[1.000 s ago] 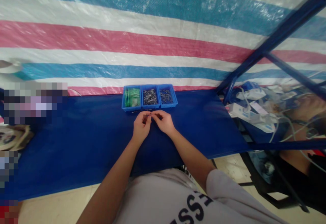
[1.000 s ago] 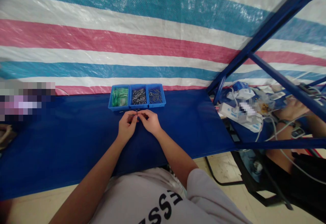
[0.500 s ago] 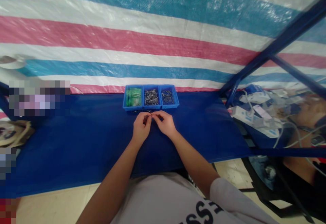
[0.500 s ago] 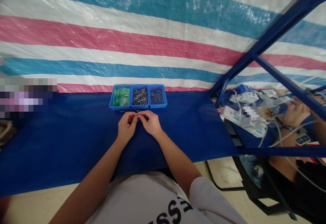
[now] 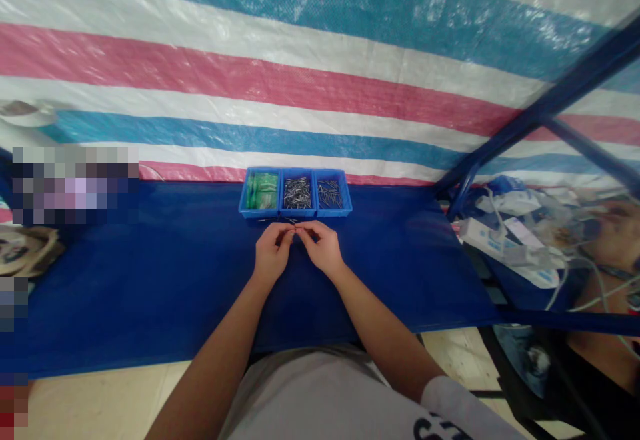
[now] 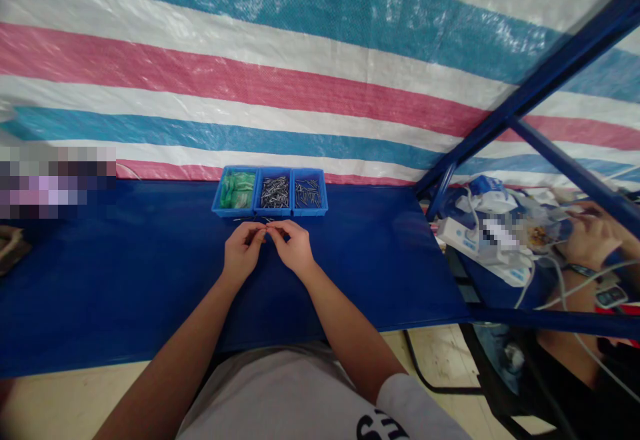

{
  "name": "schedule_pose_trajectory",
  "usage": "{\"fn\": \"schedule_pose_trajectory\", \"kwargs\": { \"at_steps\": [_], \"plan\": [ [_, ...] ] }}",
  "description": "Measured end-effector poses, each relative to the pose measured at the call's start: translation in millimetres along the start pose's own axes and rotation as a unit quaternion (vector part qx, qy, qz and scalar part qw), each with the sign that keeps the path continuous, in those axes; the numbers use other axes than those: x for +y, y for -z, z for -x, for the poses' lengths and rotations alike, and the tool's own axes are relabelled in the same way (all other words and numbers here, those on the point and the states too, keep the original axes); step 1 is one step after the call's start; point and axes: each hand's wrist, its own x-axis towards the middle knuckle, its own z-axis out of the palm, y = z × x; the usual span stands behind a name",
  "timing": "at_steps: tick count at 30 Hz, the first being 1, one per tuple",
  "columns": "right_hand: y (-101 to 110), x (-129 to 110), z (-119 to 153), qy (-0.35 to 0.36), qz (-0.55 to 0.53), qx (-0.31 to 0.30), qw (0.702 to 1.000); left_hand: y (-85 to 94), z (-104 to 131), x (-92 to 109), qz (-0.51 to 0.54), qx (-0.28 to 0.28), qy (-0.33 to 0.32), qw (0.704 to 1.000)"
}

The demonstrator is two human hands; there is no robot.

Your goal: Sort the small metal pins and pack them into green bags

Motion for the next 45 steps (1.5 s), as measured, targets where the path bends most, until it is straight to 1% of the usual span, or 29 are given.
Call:
{"fn": "schedule_pose_trajectory", "kwargs": {
  "at_steps": [6, 11, 16, 19, 22, 25, 30, 36, 40, 43, 45],
  "plan": [
    [1, 0, 0, 0.000, -0.005, 0.007, 1.000, 1.7, -1, 3, -0.012, -0.006, 0.000, 1.000],
    [1, -1, -1, -0.002, -0.013, 0.005, 1.000, 4.3, -2, 8, -0.038, -0.009, 0.018, 0.999],
    [-1, 3, 0, -0.021, -0.042, -0.004, 0.999, 5.5, -2, 11, -0.041, -0.020, 0.022, 0.999],
    [-3, 6, 0, -0.042, -0.059, -0.001, 0.997, 4.3, -2, 9, -0.011, -0.023, 0.041, 0.999],
    [-4, 6, 0, -0.058, -0.058, 0.022, 0.996, 1.7, -1, 7, 0.045, -0.012, 0.071, 0.996],
    [-4, 6, -1, -0.065, -0.049, 0.037, 0.996, 0.0, -1, 6, 0.064, 0.000, 0.078, 0.995],
    [-5, 7, -1, -0.067, -0.065, 0.033, 0.995, 2.0, -2, 5, 0.045, 0.012, 0.085, 0.995],
    [-6, 7, 0, -0.067, -0.072, 0.014, 0.995, 5.9, -2, 9, 0.001, -0.016, 0.072, 0.997],
    [-5, 7, 2, -0.063, -0.083, 0.003, 0.995, 5.9, -1, 10, -0.025, -0.010, 0.070, 0.997],
    [-5, 9, 0, -0.090, -0.116, -0.008, 0.989, 4.8, -1, 8, -0.003, -0.001, 0.083, 0.997],
    [-6, 10, -4, -0.117, -0.150, 0.006, 0.982, 4.1, -1, 7, 0.025, 0.006, 0.089, 0.996]
  ]
}}
